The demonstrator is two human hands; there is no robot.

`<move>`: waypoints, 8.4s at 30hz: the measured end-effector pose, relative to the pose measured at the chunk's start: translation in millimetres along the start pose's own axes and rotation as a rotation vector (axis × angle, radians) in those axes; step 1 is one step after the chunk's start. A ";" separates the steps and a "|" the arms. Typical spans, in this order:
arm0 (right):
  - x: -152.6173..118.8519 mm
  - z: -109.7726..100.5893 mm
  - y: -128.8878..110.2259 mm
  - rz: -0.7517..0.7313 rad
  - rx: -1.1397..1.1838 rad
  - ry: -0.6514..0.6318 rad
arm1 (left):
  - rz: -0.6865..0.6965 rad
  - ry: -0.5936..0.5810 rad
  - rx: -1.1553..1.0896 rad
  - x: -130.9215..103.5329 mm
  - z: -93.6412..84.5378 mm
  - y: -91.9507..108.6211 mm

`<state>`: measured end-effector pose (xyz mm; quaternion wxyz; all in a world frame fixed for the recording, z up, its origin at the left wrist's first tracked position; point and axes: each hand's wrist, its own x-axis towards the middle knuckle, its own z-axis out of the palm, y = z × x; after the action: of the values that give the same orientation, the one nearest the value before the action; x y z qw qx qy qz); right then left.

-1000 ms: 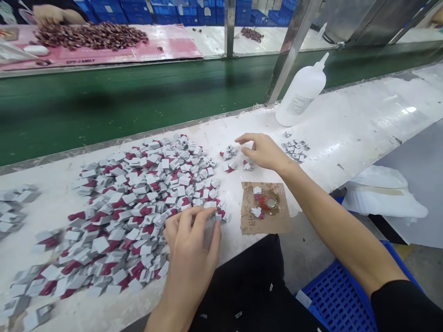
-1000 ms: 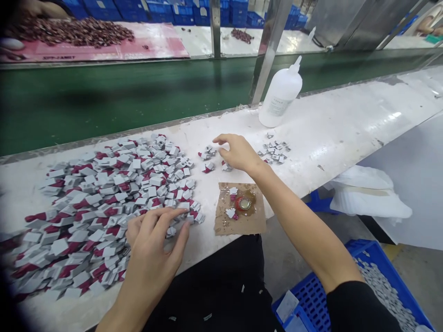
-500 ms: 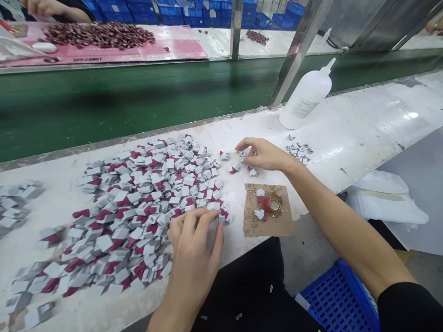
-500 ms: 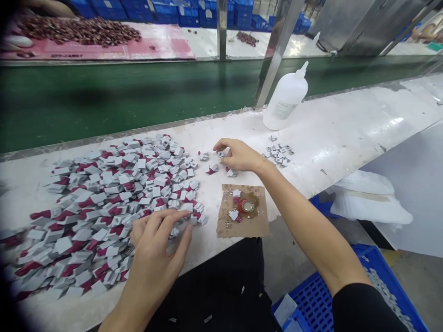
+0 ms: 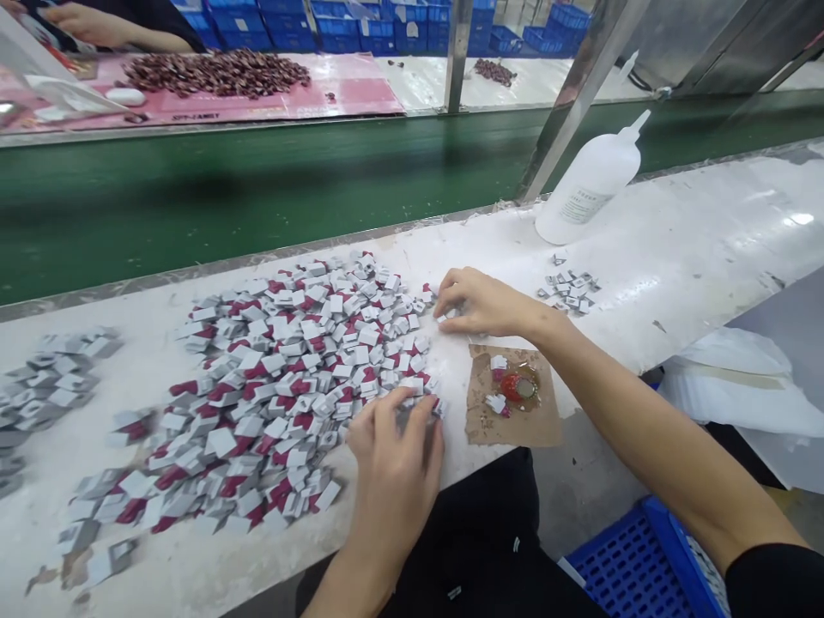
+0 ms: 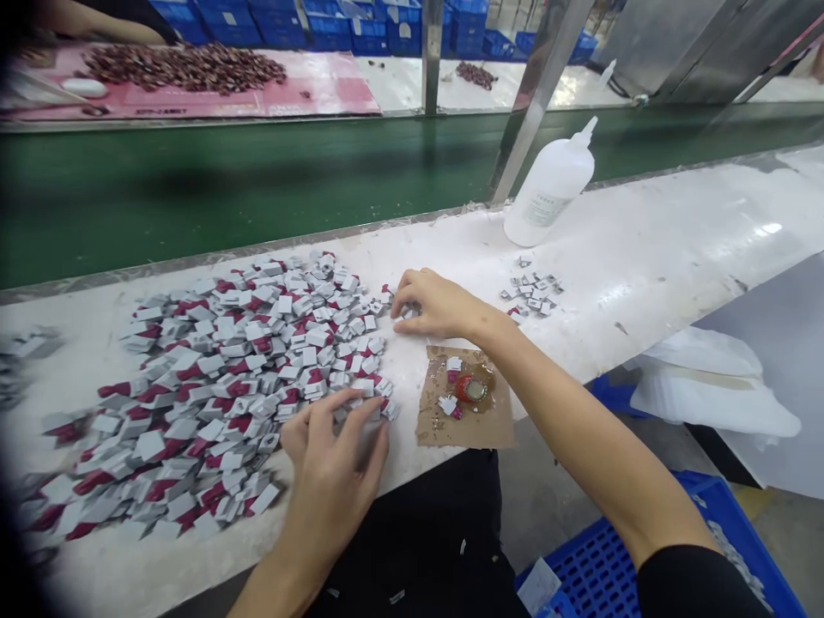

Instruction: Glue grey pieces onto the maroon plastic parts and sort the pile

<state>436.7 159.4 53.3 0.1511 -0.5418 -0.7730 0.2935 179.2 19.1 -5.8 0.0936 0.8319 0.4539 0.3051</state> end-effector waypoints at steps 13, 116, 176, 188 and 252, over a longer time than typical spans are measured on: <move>120.7 18.9 -22.6 -0.006 -0.014 0.044 | 0.045 0.084 0.050 -6.0 15.8 0.5; -157.3 -6.1 90.9 0.361 -0.394 0.569 | 0.147 0.127 0.139 4.0 17.3 -11.8; -64.8 1.7 -20.2 0.335 0.800 0.256 | 0.122 0.095 0.110 2.7 12.8 -5.6; -57.6 6.0 -17.1 0.576 0.026 0.131 | 0.075 0.089 0.049 -5.2 17.8 1.6; 143.4 -4.8 -33.6 0.189 0.861 -0.226 | -0.007 0.225 -0.051 -11.1 34.3 -3.4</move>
<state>361.5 285.5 65.7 0.2499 -0.4625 -0.5394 0.6578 192.7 16.1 -39.3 0.0644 0.7883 0.4564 0.4075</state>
